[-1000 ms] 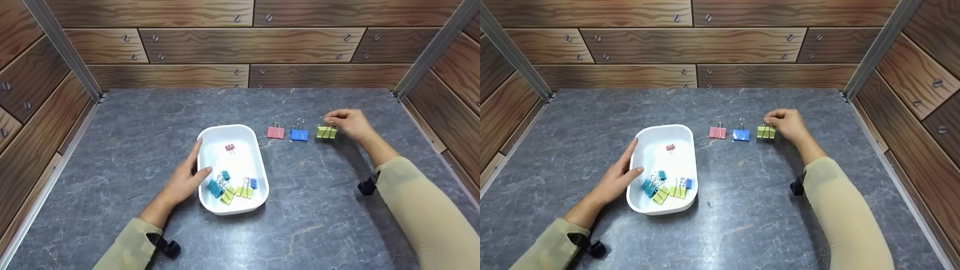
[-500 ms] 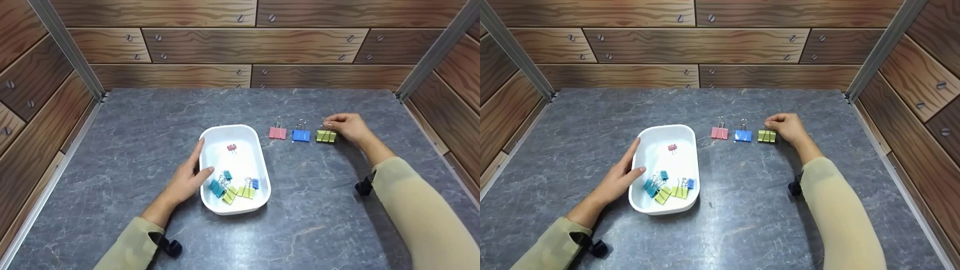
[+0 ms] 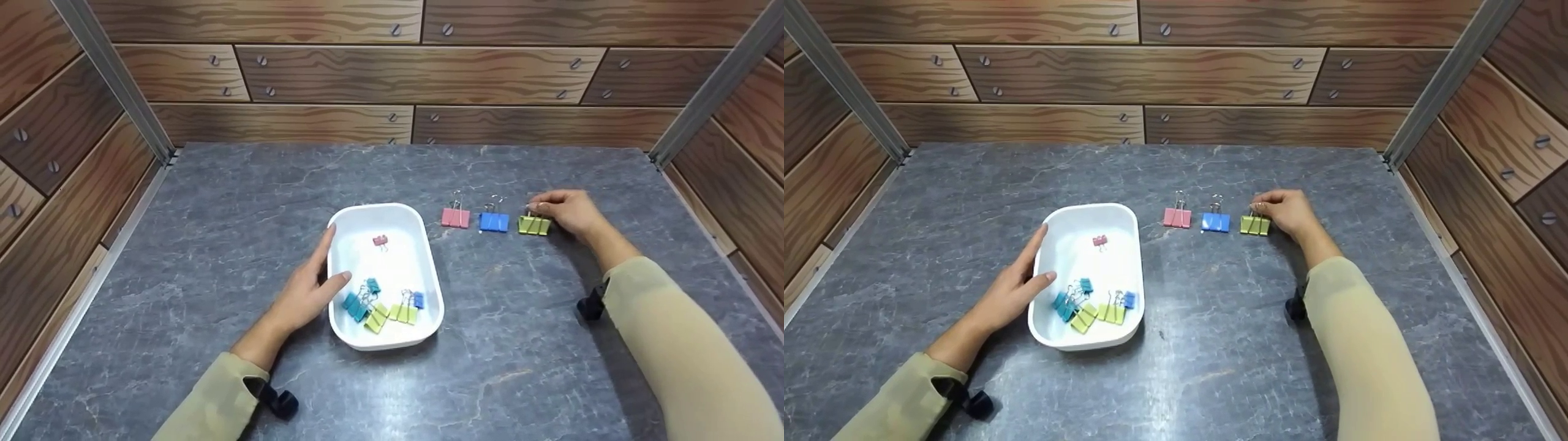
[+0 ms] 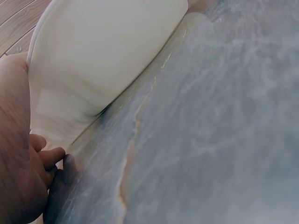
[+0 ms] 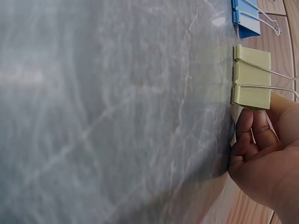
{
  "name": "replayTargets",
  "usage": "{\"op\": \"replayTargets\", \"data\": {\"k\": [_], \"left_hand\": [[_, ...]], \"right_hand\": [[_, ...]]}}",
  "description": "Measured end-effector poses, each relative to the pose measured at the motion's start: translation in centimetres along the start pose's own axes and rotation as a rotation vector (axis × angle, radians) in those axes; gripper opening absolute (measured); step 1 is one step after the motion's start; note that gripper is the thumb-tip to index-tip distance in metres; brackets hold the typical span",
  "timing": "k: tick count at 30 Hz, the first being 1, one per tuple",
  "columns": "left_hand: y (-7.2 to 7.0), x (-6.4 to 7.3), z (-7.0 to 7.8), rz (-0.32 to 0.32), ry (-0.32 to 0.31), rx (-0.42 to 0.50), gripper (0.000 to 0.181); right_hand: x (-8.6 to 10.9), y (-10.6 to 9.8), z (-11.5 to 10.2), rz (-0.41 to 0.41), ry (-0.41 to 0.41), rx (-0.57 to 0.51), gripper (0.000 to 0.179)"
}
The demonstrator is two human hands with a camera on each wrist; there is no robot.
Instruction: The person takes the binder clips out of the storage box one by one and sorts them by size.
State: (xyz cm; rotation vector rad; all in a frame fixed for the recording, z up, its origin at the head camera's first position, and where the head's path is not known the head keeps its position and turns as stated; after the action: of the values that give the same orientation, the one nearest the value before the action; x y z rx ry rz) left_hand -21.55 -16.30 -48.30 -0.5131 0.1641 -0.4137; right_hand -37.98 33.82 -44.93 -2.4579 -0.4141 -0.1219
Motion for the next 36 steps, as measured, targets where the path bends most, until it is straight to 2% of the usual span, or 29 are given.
{"op": "replayTargets", "data": {"k": [5, 12, 21, 26, 36], "left_hand": [[0.2, 0.0, 0.0, -0.006, 0.027, 0.021, 0.086], [0.0, 0.0, 0.3, -0.003, -0.003, -0.004, 0.085], [0.0, 0.0, 0.3, -0.004, 0.001, -0.012, 0.085], [-0.1, 0.0, 0.3, -0.002, -0.007, -0.021, 0.085], [0.0, 0.0, 0.1, 0.008, -0.013, -0.021, 0.083]], "right_hand": [[-0.1, 0.0, 0.3, 0.002, 0.004, -0.003, 0.041], [-0.1, -0.1, 0.1, -0.005, -0.001, 0.004, 0.042], [0.1, -0.2, 0.3, -0.024, 0.008, 0.008, 0.043], [0.1, -0.4, 0.6, -0.034, -0.001, -0.035, 0.044], [0.6, -1.4, 1.6, -0.054, -0.056, -0.189, 0.047]]}}
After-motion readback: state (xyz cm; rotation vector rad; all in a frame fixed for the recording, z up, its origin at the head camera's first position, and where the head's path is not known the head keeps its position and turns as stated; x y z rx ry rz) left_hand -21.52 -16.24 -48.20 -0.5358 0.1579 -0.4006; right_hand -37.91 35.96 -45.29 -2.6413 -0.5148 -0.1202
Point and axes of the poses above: each hand's wrist, its own x-axis away from the middle knuckle, its own y-axis out of the palm, z = x × y, the point moved 2 cm from there along -x, towards the middle knuckle, and after that the axes turned 14 degrees about -z, right-handed, at the moved point
